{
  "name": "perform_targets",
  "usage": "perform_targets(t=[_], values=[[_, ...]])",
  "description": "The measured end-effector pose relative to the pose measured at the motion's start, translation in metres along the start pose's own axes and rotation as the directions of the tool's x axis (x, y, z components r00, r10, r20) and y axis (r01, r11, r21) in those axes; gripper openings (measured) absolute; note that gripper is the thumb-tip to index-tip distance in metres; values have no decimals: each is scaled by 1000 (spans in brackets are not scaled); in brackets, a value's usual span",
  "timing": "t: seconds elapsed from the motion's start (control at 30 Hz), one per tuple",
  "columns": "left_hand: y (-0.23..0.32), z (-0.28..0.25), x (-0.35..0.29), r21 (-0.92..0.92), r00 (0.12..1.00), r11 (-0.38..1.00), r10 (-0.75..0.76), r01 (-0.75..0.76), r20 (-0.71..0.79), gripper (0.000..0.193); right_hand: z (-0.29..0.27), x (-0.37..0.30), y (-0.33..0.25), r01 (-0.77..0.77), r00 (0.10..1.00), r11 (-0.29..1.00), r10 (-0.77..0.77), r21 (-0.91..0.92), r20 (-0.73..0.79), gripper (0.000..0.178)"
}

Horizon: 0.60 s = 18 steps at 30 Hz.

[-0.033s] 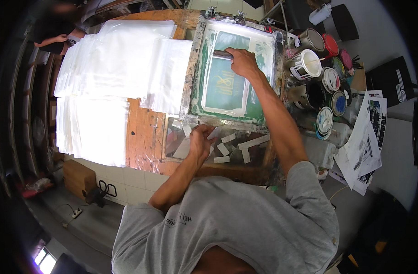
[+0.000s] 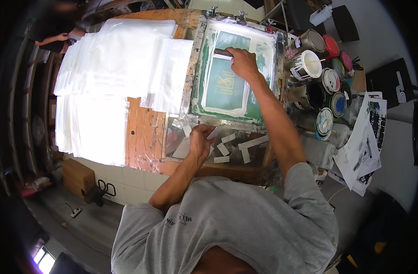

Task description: The person performs screen printing on white tote bags. They place a bag on the press, pull ink across the screen with a squeegee, lift the screen, and remove the printed bag. This cycle repeats for multiple bags.

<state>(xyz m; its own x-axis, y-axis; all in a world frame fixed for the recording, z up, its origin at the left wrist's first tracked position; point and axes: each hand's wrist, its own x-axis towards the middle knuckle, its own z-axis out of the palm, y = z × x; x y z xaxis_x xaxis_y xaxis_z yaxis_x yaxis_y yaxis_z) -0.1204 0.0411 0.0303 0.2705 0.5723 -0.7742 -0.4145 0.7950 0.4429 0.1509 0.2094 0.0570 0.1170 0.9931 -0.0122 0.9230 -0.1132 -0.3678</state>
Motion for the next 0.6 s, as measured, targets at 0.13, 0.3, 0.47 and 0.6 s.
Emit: perform_targets(t=[0.13, 0.3, 0.47, 0.6], values=[[6, 3, -15, -1, 999, 999, 33, -33, 9, 18, 28, -86, -36, 149, 970, 982, -167, -114, -176, 50], [18, 2, -21, 23, 987, 996, 76, -80, 143, 29, -35, -185, -107, 128, 991, 991, -129, -29, -38, 47], [58, 41, -52, -49, 926, 971, 238, -234, 294, 38, -102, -170, -130, 173, 976, 980, -184, -97, -120, 32], [104, 84, -60, -248, 770, 888, 459, -386, 443, 14, -150, -123, -130, 209, 914, 960, -259, -184, -313, 57]])
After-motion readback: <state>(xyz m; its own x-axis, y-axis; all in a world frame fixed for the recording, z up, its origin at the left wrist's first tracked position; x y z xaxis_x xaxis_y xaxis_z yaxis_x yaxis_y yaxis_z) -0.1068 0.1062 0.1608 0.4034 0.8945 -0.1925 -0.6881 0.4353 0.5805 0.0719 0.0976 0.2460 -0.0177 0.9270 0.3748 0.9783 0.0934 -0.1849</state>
